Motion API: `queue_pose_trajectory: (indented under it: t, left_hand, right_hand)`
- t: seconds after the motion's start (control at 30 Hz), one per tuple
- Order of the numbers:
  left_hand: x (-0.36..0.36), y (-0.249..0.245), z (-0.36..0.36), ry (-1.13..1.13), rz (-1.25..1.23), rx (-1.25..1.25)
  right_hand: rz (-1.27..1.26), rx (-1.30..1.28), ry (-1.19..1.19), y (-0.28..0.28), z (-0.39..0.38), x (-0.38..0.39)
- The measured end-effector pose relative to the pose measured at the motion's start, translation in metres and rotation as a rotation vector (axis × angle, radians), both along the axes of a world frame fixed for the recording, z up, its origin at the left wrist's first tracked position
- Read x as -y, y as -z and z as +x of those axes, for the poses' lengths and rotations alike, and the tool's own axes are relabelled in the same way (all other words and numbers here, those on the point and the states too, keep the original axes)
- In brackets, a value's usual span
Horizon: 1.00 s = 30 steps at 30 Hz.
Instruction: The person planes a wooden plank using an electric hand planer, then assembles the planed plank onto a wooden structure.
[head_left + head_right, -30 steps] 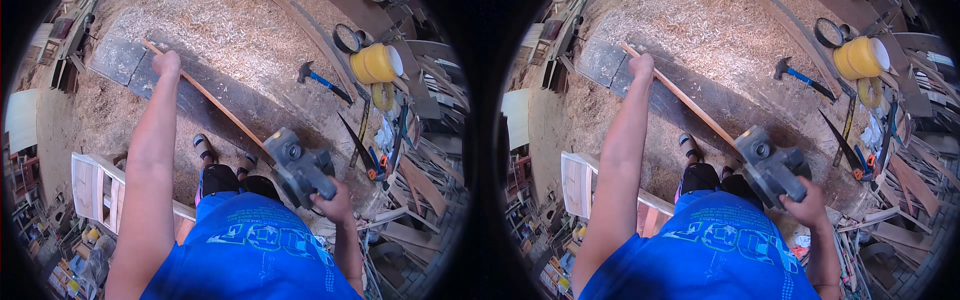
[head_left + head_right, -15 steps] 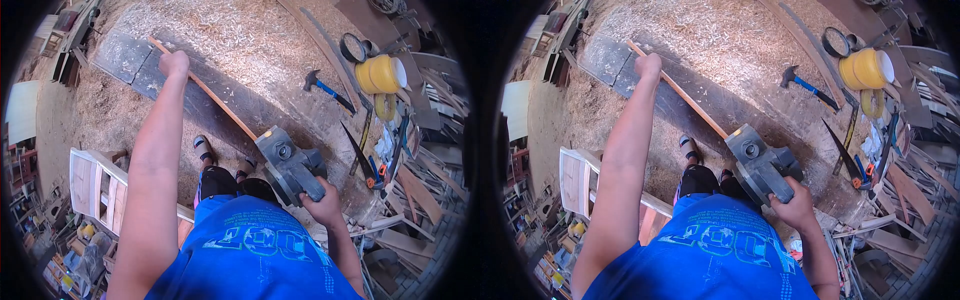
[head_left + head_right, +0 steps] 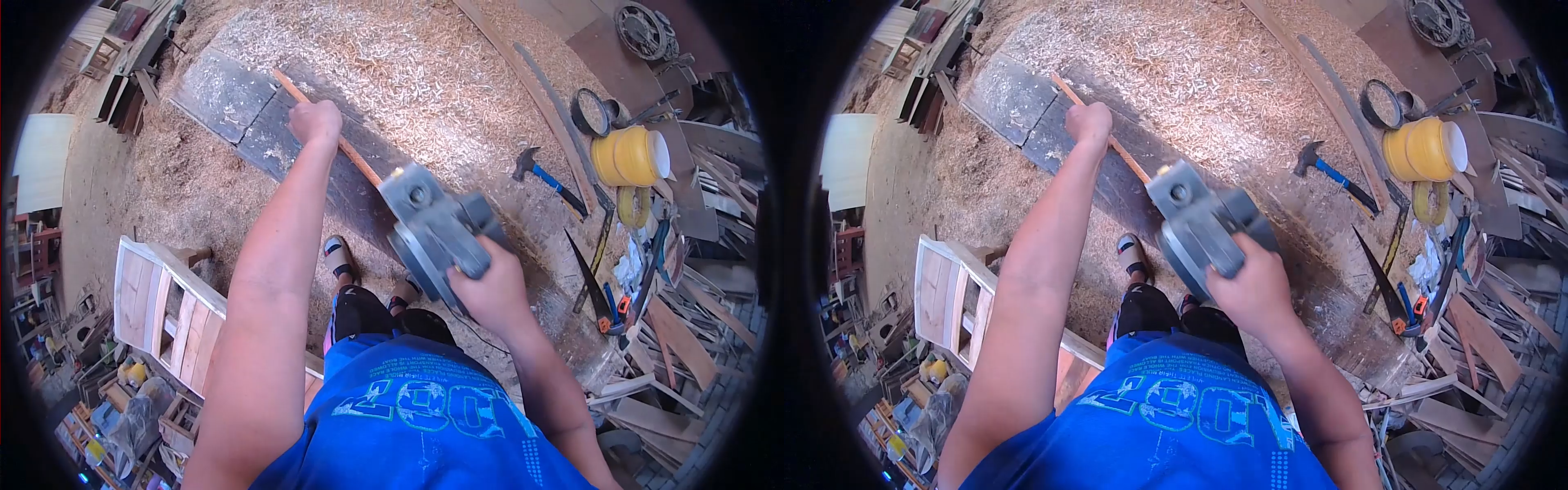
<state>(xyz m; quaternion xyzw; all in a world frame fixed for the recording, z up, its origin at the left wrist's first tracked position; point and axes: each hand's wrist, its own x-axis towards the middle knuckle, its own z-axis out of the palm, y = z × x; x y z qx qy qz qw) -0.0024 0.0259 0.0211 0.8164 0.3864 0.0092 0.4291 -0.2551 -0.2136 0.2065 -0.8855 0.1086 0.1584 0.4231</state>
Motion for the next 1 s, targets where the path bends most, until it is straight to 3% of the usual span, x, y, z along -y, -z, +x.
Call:
queue_pose_trajectory:
  t: [0.1, 0.2, 0.27, 0.43, 0.57, 0.63, 0.77, 1.0]
  left_hand:
    - [-0.005, 0.002, 0.003, 0.025, 0.004, -0.051]
    - [-0.01, 0.004, 0.007, 0.066, -0.041, -0.082]
    - [-0.005, 0.004, 0.004, 0.086, -0.072, -0.075]
    - [-0.004, -0.007, 0.002, 0.064, -0.062, -0.083]
    - [-0.007, 0.006, 0.009, 0.067, -0.041, -0.06]
    - [-0.005, 0.002, 0.007, 0.021, -0.029, -0.061]
    - [0.003, -0.017, -0.003, 0.006, -0.078, -0.01]
    - [0.002, -0.016, -0.001, -0.035, -0.069, -0.018]
  right_hand:
    - [-0.007, 0.076, -0.044, 0.005, 0.044, -0.032]
    - [-0.006, 0.018, -0.078, 0.008, 0.073, -0.036]
    - [0.131, -0.124, -0.105, 0.008, 0.075, -0.031]
    - [0.092, -0.015, -0.123, -0.011, -0.022, 0.028]
    - [-0.111, -0.218, -0.124, -0.027, -0.103, 0.088]
    - [-0.093, -0.219, -0.104, -0.03, -0.13, 0.105]
    - [-0.058, -0.251, -0.085, -0.02, -0.143, 0.108]
    - [-0.074, -0.198, -0.12, -0.025, -0.093, 0.069]
